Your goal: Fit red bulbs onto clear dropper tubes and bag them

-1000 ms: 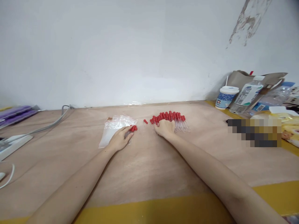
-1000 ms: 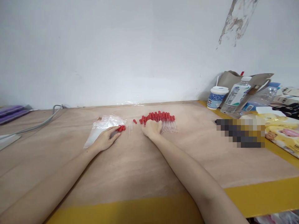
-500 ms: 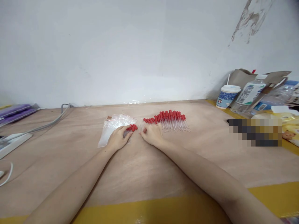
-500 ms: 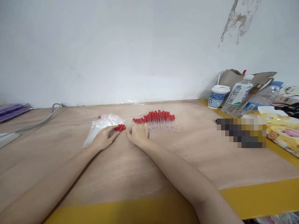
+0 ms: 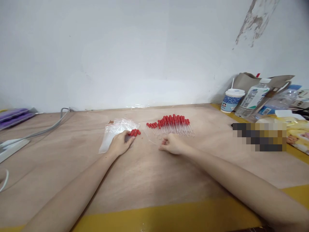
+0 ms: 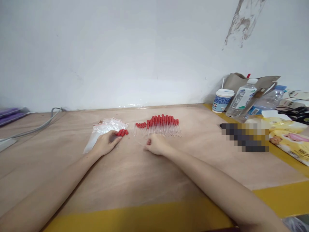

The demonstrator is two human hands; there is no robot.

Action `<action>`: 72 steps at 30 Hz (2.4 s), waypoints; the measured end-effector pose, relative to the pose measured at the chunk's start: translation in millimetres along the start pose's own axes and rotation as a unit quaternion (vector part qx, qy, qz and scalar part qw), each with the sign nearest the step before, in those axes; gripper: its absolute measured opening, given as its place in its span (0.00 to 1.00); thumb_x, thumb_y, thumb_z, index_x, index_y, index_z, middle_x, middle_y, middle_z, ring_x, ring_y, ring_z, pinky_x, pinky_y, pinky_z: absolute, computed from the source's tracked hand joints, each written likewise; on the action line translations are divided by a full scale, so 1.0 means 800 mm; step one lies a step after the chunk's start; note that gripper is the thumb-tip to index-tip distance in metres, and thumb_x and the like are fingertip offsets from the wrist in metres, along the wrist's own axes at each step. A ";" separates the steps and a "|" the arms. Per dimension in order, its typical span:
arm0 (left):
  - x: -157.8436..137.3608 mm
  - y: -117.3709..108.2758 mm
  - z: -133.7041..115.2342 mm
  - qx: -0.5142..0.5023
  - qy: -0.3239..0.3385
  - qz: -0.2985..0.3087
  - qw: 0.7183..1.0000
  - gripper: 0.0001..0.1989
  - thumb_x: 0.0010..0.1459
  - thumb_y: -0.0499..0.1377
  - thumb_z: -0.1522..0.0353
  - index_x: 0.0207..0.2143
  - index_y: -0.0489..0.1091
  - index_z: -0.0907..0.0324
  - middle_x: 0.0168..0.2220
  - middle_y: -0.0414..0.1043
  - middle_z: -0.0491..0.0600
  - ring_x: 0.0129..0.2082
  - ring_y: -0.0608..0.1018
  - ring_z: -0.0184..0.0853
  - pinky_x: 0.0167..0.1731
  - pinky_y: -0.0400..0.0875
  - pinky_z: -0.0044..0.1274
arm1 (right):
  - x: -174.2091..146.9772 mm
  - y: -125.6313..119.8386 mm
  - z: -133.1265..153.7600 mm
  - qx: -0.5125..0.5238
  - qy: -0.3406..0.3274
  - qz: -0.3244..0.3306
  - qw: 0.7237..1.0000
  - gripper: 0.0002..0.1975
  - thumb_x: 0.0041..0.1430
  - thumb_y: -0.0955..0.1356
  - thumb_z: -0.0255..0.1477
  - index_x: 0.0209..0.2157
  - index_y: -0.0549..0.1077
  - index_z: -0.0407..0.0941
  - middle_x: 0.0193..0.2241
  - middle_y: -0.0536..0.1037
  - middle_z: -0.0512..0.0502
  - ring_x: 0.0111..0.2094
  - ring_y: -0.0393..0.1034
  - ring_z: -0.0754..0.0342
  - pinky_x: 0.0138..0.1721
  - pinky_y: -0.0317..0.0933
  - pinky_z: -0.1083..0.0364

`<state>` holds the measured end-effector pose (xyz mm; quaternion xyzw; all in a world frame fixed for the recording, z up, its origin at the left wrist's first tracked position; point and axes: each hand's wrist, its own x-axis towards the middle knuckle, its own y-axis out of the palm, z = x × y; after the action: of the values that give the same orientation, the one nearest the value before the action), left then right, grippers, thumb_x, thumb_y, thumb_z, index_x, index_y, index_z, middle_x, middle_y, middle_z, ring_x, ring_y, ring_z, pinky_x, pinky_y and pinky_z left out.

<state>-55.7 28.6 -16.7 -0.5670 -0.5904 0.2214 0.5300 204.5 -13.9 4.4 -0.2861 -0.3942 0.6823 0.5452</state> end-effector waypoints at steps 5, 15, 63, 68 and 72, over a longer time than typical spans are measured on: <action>-0.001 -0.003 -0.005 0.021 -0.018 -0.012 1.000 0.19 0.53 0.52 0.56 0.42 0.70 0.57 0.39 0.75 0.51 0.38 0.75 0.44 0.37 0.67 0.30 | -0.024 -0.019 -0.044 0.053 -0.051 0.046 0.996 0.04 0.44 0.69 0.28 0.26 0.71 0.43 0.18 0.68 0.55 0.20 0.59 0.62 0.21 0.51 0.61; 0.004 0.000 0.005 0.049 -0.011 -0.053 0.997 0.13 0.56 0.49 0.64 0.41 0.67 0.56 0.35 0.73 0.49 0.35 0.74 0.40 0.33 0.66 0.27 | -0.032 0.017 -0.046 0.049 -0.102 -0.101 0.988 0.06 0.50 0.68 0.30 0.25 0.69 0.42 0.25 0.70 0.49 0.26 0.61 0.59 0.28 0.54 0.59; -0.054 0.031 -0.098 -0.290 0.108 0.040 0.950 0.09 0.56 0.56 0.63 0.34 0.70 0.58 0.33 0.72 0.48 0.33 0.74 0.34 0.35 0.69 0.26 | -0.048 0.025 -0.031 0.066 -0.259 -0.143 0.953 0.09 0.58 0.61 0.28 0.37 0.72 0.45 0.28 0.75 0.49 0.30 0.67 0.56 0.39 0.59 0.54; -0.055 0.023 -0.100 -0.270 0.128 0.050 0.953 0.09 0.57 0.54 0.64 0.32 0.71 0.58 0.31 0.72 0.47 0.31 0.73 0.33 0.32 0.68 0.24 | -0.041 0.026 -0.035 0.153 -0.274 -0.103 0.944 0.11 0.58 0.61 0.29 0.39 0.74 0.47 0.31 0.76 0.49 0.32 0.69 0.56 0.34 0.62 0.57; -0.057 0.019 -0.101 -0.273 0.154 0.087 0.946 0.09 0.58 0.53 0.65 0.33 0.71 0.58 0.31 0.72 0.47 0.31 0.73 0.32 0.33 0.67 0.23 | -0.035 0.022 -0.039 0.153 -0.285 -0.061 0.944 0.11 0.58 0.62 0.29 0.39 0.75 0.47 0.29 0.76 0.49 0.31 0.69 0.57 0.33 0.63 0.58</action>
<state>12.4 -36.3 -19.4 -0.7663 -0.4876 0.0071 0.4184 228.1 -35.4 -28.1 0.0312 -0.4408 0.7528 0.4878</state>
